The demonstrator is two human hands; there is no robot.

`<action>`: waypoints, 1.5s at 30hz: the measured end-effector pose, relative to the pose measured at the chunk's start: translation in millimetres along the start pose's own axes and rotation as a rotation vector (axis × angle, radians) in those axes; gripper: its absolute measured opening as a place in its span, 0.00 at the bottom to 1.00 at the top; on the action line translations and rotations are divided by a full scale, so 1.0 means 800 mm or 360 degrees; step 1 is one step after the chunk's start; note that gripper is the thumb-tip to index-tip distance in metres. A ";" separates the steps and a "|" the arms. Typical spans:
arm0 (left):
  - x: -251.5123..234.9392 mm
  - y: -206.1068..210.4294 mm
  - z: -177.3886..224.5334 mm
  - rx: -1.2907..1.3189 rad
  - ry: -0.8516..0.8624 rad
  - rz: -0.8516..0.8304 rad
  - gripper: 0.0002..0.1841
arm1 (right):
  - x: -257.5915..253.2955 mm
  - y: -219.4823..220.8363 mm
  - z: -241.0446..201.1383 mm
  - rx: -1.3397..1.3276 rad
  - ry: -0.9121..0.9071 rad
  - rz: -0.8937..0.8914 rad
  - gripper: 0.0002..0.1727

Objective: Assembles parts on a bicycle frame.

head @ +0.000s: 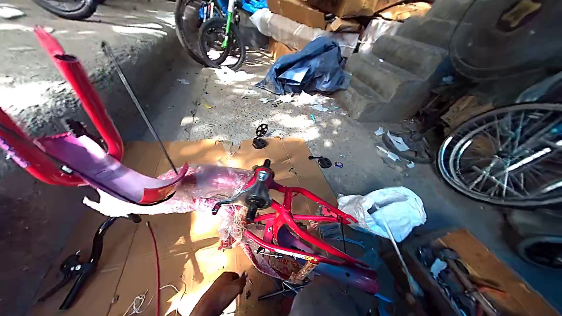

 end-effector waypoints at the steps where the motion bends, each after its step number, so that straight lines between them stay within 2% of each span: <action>1: 0.022 -0.019 0.019 0.0156 0.0193 0.0106 0.20 | -0.012 -0.004 -0.007 0.0059 -0.0135 -0.0102 0.27; 4: 0.074 -0.049 0.076 0.0519 0.0782 0.0692 0.15 | -0.053 -0.018 -0.041 0.0295 -0.0510 -0.0264 0.26; 6: 0.086 -0.043 0.109 0.0509 0.0998 0.0965 0.20 | -0.076 -0.020 -0.065 0.0429 -0.0716 -0.0281 0.23; 9: 0.062 -0.022 0.147 0.0212 0.1087 0.1261 0.37 | -0.109 -0.008 -0.085 0.0614 -0.0847 -0.0399 0.20; 11: 0.042 -0.011 0.169 -0.0046 0.0933 0.1391 0.40 | -0.131 0.006 -0.089 0.0713 -0.0897 -0.0504 0.19; 14: 0.033 -0.008 0.190 -0.0262 0.0567 0.1459 0.29 | -0.153 0.026 -0.100 0.0744 -0.1045 -0.0579 0.17; 16: 0.033 -0.008 0.194 -0.0403 0.0464 0.1488 0.29 | -0.159 0.039 -0.103 0.0700 -0.1183 -0.0539 0.17; 21: 0.031 -0.006 0.194 -0.0558 0.0646 0.1663 0.36 | -0.172 0.054 -0.090 0.0654 -0.1386 -0.0460 0.17; 25: 0.037 -0.002 0.187 -0.0303 0.0888 0.1778 0.32 | -0.166 0.057 -0.079 0.0645 -0.1477 -0.0343 0.18; 28: 0.046 0.003 0.206 -0.0029 0.0769 0.1736 0.34 | -0.160 0.065 -0.072 0.0698 -0.1549 -0.0313 0.22; 30: 0.047 0.002 0.219 -0.0011 0.0597 0.1635 0.31 | -0.158 0.069 -0.066 0.0708 -0.1590 -0.0297 0.23; 33: 0.051 -0.002 0.229 0.0023 0.0509 0.1507 0.29 | -0.159 0.067 -0.063 0.0635 -0.1606 -0.0304 0.23; 34: 0.042 -0.002 0.219 0.0097 0.0568 0.1481 0.30 | -0.160 0.066 -0.062 0.0629 -0.1604 -0.0324 0.24; 36: 0.012 0.004 0.175 0.0261 0.0959 0.1650 0.32 | -0.162 0.067 -0.060 0.0636 -0.1600 -0.0352 0.25; 37: 0.006 0.006 0.167 0.0291 0.1003 0.1679 0.34 | -0.162 0.068 -0.060 0.0632 -0.1605 -0.0357 0.24; 40: 0.014 0.000 0.180 0.0361 0.0766 0.1668 0.31 | -0.167 0.068 -0.062 0.0612 -0.1634 -0.0353 0.24; 43: -0.004 0.001 0.164 0.0456 0.0969 0.1848 0.30 | -0.168 0.067 -0.063 0.0601 -0.1677 -0.0354 0.24; 45: 0.001 0.004 0.163 0.0337 0.0880 0.1868 0.33 | -0.169 0.066 -0.063 0.0612 -0.1710 -0.0362 0.24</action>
Point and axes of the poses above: each hand's wrist, its own x-axis away from the middle knuckle, its own y-axis out of the palm, z = x × y, the point moved 5 cm from there along -x, towards the middle knuckle, and after that the axes turned 1 degree about -y, right-handed, at the moved point
